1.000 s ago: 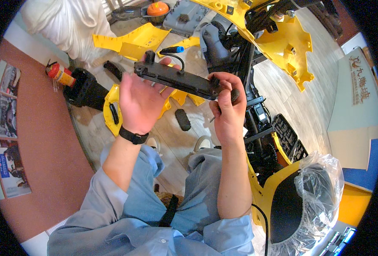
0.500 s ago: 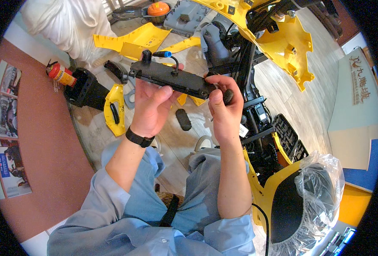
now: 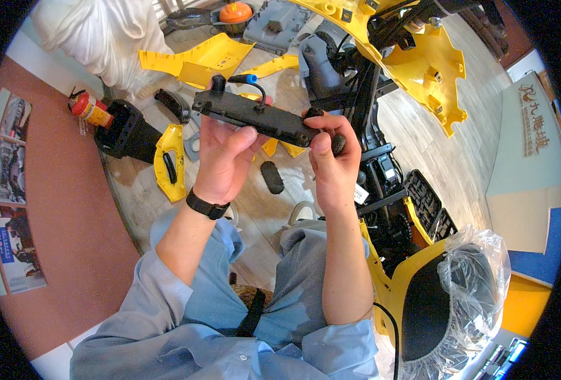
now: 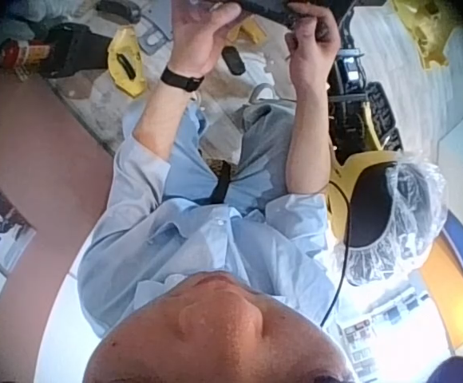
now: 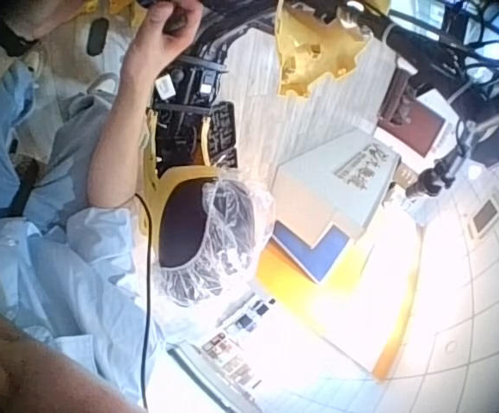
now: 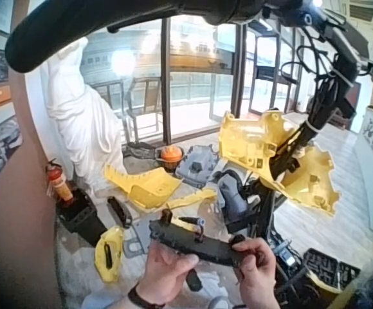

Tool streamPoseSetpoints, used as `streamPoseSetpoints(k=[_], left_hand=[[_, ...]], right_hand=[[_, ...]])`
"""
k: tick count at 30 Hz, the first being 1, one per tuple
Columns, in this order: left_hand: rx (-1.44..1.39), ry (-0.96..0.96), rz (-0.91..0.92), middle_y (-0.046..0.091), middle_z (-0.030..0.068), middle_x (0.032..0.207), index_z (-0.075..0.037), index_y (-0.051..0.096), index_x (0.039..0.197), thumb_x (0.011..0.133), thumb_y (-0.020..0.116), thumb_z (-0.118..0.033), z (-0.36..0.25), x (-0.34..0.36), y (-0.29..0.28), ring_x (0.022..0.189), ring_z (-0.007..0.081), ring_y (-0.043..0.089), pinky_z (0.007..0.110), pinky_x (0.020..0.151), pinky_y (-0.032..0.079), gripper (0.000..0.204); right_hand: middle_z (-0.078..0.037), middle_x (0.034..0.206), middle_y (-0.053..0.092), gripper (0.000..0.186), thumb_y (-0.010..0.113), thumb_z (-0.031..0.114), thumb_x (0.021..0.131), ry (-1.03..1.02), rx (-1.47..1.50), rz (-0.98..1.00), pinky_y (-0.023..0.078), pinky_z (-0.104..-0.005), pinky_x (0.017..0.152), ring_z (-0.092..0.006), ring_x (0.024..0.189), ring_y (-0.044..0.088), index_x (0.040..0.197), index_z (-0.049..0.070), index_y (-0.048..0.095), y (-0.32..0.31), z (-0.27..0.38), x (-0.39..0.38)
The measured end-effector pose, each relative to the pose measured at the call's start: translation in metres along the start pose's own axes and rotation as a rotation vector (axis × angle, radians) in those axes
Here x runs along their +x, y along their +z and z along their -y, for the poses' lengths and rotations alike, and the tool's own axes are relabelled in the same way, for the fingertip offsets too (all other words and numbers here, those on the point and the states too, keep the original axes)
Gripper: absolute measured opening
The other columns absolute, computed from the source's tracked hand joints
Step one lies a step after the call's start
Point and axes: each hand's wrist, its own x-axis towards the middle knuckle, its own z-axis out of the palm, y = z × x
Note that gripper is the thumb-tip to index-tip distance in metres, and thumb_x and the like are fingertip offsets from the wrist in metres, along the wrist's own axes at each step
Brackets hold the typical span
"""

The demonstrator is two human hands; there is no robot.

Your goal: Disassembling and inspecting the dashboard and internal components of a yellow electric scooter.

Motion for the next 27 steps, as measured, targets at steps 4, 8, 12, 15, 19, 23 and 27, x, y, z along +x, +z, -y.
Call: streamPoseSetpoints(k=[4,8,12,15,19,23,27], left_hand=[[0.06,-0.03,-0.042,0.056,0.012,0.13,-0.025,0.026,0.148,0.085,0.068,-0.002,0.001,0.001,0.002,0.125,0.0283,0.055,0.047,0.1,0.05,0.079],[0.129,-0.09,-0.065,0.061,0.0132,0.123,-0.014,0.031,0.144,0.087,0.071,-0.008,0.004,0.005,0.002,0.118,0.0263,0.06,0.043,0.097,0.053,0.07],[0.175,-0.079,-0.084,0.065,0.0106,0.118,-0.008,0.041,0.136,0.089,0.071,-0.014,0.006,0.006,0.0,0.113,0.023,0.062,0.04,0.096,0.051,0.057],[0.264,-0.021,-0.002,0.065,0.0082,0.117,-0.008,0.052,0.128,0.094,0.066,-0.022,0.002,0.006,-0.005,0.11,0.0194,0.062,0.039,0.096,0.049,0.039],[0.169,-0.055,-0.017,0.066,0.0037,0.112,-0.004,0.059,0.121,0.101,0.054,-0.024,-0.001,0.006,-0.003,0.104,0.0132,0.061,0.032,0.091,0.051,0.029],[0.092,-0.079,0.001,0.065,0.0038,0.112,-0.005,0.059,0.121,0.104,0.048,-0.027,-0.004,0.006,-0.001,0.103,0.0144,0.062,0.035,0.092,0.051,0.03],[0.066,-0.083,0.001,0.065,0.0041,0.112,-0.005,0.059,0.122,0.104,0.048,-0.027,-0.004,0.008,-0.005,0.103,0.0149,0.062,0.036,0.091,0.052,0.03]], right_hand=[[0.005,0.08,0.052,0.043,0.065,0.047,0.093,0.07,0.033,-0.033,0.026,-0.018,0.048,-0.0012,0.057,0.04,0.104,0.006,0.062,0.001,0.001,0.001],[0.005,0.081,0.051,0.037,0.059,0.046,0.097,0.147,0.065,-0.156,0.026,-0.0182,0.048,-0.0022,0.064,0.043,0.105,0.01,0.06,0.007,0.004,0.002],[0.003,0.082,0.054,0.042,0.053,0.056,0.097,0.33,0.2,-0.15,0.028,-0.0196,0.047,-0.0058,0.065,0.048,0.105,0.015,0.057,-0.002,0.001,0.007],[0.003,0.083,0.056,0.044,0.053,0.057,0.097,0.561,0.341,-0.189,0.028,-0.0194,0.045,-0.0075,0.064,0.05,0.107,0.015,0.058,-0.003,0.004,0.011],[-0.002,0.083,0.062,0.055,0.042,0.065,0.097,0.659,0.374,-0.044,0.024,-0.0191,0.038,-0.0084,0.061,0.05,0.106,0.014,0.061,-0.009,0.007,0.013],[-0.006,0.081,0.064,0.064,0.035,0.069,0.096,0.728,0.36,0.006,0.023,-0.0195,0.037,-0.0089,0.055,0.048,0.105,0.012,0.063,-0.009,0.007,0.013],[-0.009,0.081,0.063,0.068,0.032,0.07,0.097,0.763,0.385,0.055,0.023,-0.0188,0.036,-0.0083,0.05,0.043,0.108,0.01,0.062,-0.007,0.006,0.014]])
